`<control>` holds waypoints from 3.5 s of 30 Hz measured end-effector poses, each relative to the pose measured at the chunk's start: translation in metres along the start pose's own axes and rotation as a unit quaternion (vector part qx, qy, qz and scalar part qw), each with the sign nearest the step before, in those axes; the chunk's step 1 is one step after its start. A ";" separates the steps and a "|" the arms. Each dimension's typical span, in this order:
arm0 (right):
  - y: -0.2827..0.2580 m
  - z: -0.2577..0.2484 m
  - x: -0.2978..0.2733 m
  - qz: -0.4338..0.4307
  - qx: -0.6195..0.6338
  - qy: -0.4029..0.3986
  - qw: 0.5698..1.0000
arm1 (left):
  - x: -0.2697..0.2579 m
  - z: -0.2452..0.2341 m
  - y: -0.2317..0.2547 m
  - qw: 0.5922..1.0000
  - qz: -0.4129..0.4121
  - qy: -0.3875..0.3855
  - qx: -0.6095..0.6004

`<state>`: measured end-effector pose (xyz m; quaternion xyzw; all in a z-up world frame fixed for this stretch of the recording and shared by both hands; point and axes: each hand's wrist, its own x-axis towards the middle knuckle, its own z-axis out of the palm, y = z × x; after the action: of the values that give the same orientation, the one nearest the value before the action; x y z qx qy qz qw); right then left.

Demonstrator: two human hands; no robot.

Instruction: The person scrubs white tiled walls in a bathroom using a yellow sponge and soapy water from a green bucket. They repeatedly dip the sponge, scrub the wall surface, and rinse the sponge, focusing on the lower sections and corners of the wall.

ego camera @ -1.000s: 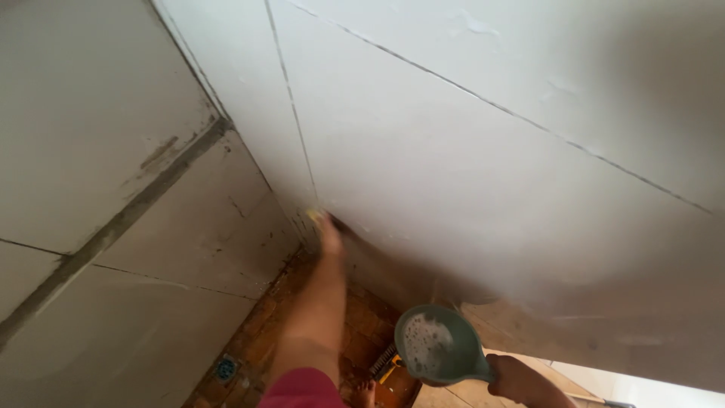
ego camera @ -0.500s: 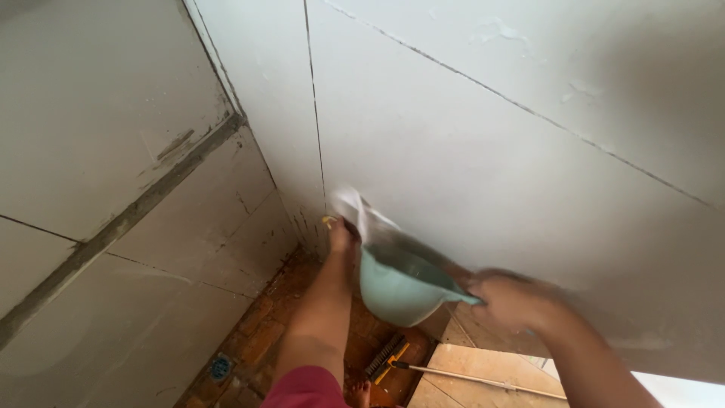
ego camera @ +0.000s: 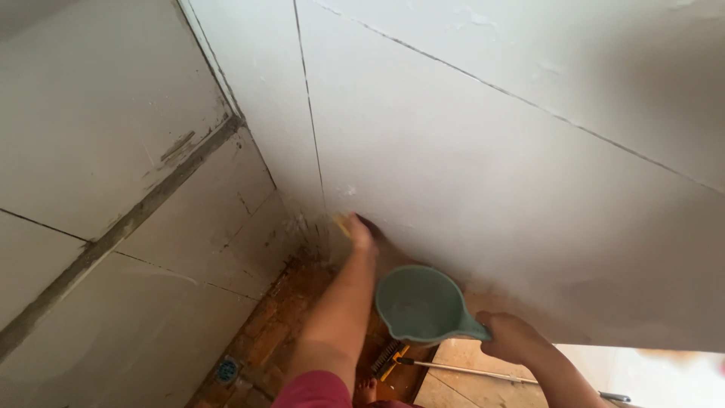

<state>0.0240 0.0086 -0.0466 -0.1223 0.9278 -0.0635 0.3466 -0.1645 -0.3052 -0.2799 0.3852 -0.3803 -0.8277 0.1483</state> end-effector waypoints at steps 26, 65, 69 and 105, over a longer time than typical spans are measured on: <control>0.193 0.104 -0.036 0.002 0.046 -0.034 0.998 | -0.292 0.100 -0.148 0.905 0.380 -0.122 0.149; 0.239 0.125 -0.026 -0.202 -0.060 -0.098 0.973 | -0.307 0.067 -0.234 0.995 -0.094 -0.043 -0.009; 0.233 0.129 -0.022 -0.121 -0.061 -0.124 0.983 | -0.269 0.054 -0.228 0.990 -0.118 -0.054 -0.045; 0.172 0.100 0.044 -0.093 -0.022 -0.110 0.989 | -0.239 0.060 -0.140 0.988 -0.135 -0.006 -0.075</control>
<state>0.0269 0.1585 -0.1842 -0.2222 0.8698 -0.0616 0.4363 -0.0454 -0.0526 -0.2343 0.4161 -0.2621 -0.8685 0.0617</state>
